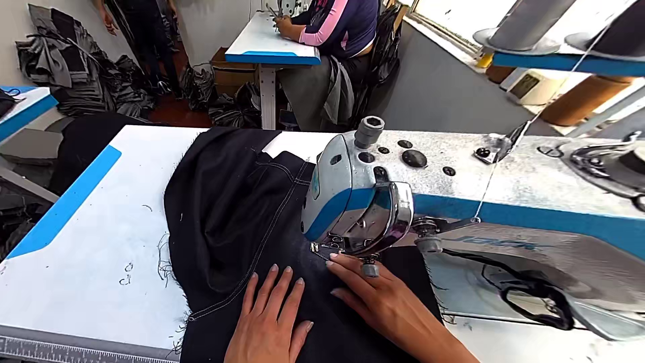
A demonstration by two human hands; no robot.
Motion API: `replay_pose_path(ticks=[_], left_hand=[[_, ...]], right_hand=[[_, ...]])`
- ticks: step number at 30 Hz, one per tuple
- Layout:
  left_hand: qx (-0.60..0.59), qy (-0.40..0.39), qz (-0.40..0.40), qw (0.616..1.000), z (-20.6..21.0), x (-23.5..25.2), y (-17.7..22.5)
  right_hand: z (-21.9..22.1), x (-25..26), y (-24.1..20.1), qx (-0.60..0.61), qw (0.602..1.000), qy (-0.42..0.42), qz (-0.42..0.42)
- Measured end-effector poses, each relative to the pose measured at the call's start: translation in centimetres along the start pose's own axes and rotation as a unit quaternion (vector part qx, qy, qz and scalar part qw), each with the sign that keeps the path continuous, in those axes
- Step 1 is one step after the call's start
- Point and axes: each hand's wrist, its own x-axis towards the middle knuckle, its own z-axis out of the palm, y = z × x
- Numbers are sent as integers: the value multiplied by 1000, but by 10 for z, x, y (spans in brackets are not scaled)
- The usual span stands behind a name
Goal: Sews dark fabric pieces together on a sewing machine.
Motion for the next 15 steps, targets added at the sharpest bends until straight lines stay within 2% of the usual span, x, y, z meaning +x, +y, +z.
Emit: replay_pose_path(ticks=[7,15], left_hand=[[1,-4,-2,1000,-1,0,-1],[1,-4,-6,1000,-2,0,1]], right_hand=[[16,-2,1,14,999,8,37],[17,-3,2,16,999,6,36]])
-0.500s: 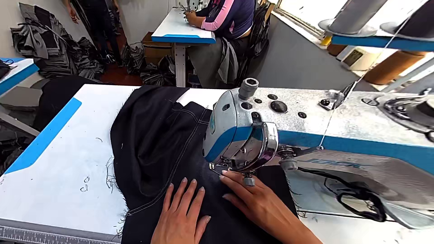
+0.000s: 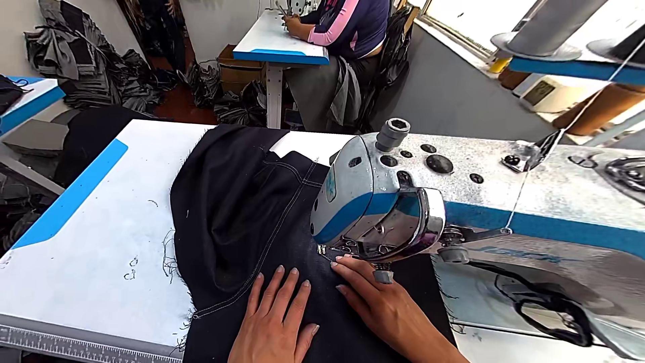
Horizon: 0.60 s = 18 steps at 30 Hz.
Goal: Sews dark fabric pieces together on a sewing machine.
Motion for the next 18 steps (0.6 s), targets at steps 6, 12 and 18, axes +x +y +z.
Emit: replay_pose_path(ticks=[6,12,18], left_hand=[[3,5,2,1000,0,0,0],[9,6,2,1000,0,0,0],[1,4,2,1000,0,0,0]], right_hand=[[-13,8,1,91,991,36,88],[-21,21,16,117,976,107,150],[-14,26,17,66,979,137,134]])
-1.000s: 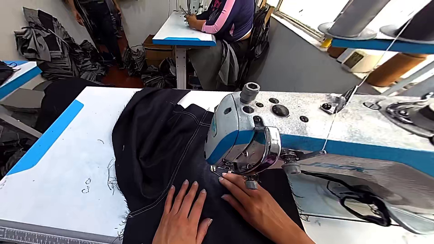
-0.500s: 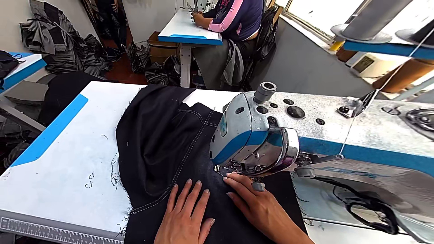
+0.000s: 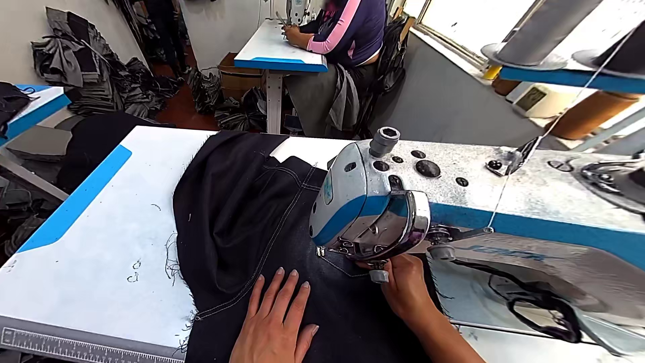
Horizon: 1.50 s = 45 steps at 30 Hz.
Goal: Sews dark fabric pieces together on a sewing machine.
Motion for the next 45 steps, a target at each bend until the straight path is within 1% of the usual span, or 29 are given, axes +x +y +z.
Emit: replay_pose_path(ticks=[2,5,9,12,14,16,17,19,21,23,26,27,29,30,31,32,34,36,38,39,41,43,45], left_hand=[[1,3,1,1000,1,0,0],[4,7,2,1000,1,0,-1],[14,8,3,1000,2,-1,0],[14,9,-34,999,-2,-6,9],[-29,-26,-86,996,-14,-13,21],[-49,-40,-125,990,-22,-19,26],[-44,-34,-138,989,-22,-21,26],[-25,-17,-151,988,-20,-23,20],[-15,-13,-146,989,-17,-21,5],[-16,-18,-115,993,-17,-14,-23],[-25,-78,-9,997,-22,16,-94],[-29,-88,47,995,-23,33,-122],[-35,-74,183,980,-18,73,-172],[-21,-80,243,966,-16,93,-188],[7,-96,291,952,-17,112,-195],[29,-109,326,938,-20,127,-193],[21,-105,362,926,-29,139,-162],[-44,-109,346,931,-34,117,-115],[-112,-168,301,932,-28,75,-80],[-132,-173,281,935,-22,57,-72],[-138,-138,253,948,-12,38,-66],[-131,-126,243,953,-12,36,-65],[-129,-132,242,952,-13,38,-66]], right_hand=[[-2,-3,8,56,998,-1,-14],[-6,-6,19,152,988,-25,-1],[-5,-6,16,130,991,-20,0],[-6,-6,15,121,992,-16,7],[-6,-5,16,89,996,-13,-30],[-6,2,20,26,994,-22,-105],[-8,6,25,-15,988,-40,-146],[-13,11,38,-77,969,-106,-209],[-17,10,45,-87,956,-152,-234],[-20,2,39,-91,954,-159,-238],[-18,-19,4,-133,957,-154,-208],[-13,-26,-13,-154,957,-143,-200],[2,-38,-46,-202,954,-112,-191],[12,-43,-59,-226,952,-94,-183],[21,-47,-68,-244,952,-74,-170],[26,-49,-72,-249,954,-57,-154],[26,-55,-70,-224,964,-54,-131],[16,-60,-61,-169,974,-85,-128],[10,-60,-48,-109,978,-107,-140],[8,-59,-45,-96,979,-111,-141],[6,-58,-50,-105,980,-113,-129],[10,-60,-62,-138,979,-107,-109],[13,-62,-65,-146,979,-101,-98]])
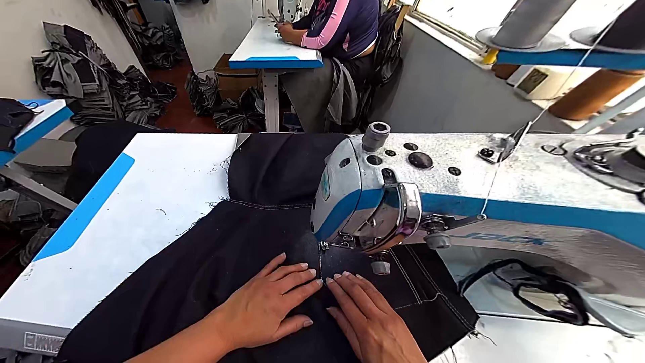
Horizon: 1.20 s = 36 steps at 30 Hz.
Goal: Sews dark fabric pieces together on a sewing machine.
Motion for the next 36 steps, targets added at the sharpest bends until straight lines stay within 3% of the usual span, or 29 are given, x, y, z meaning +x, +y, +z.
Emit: replay_pose_path(ticks=[23,36], left_hand=[[6,-21,-6,1000,-2,15,-17],[42,36,8,998,-2,32,-39]], right_hand=[[10,10,21,27,999,16,9],[17,28,37,26,1000,1,9]])
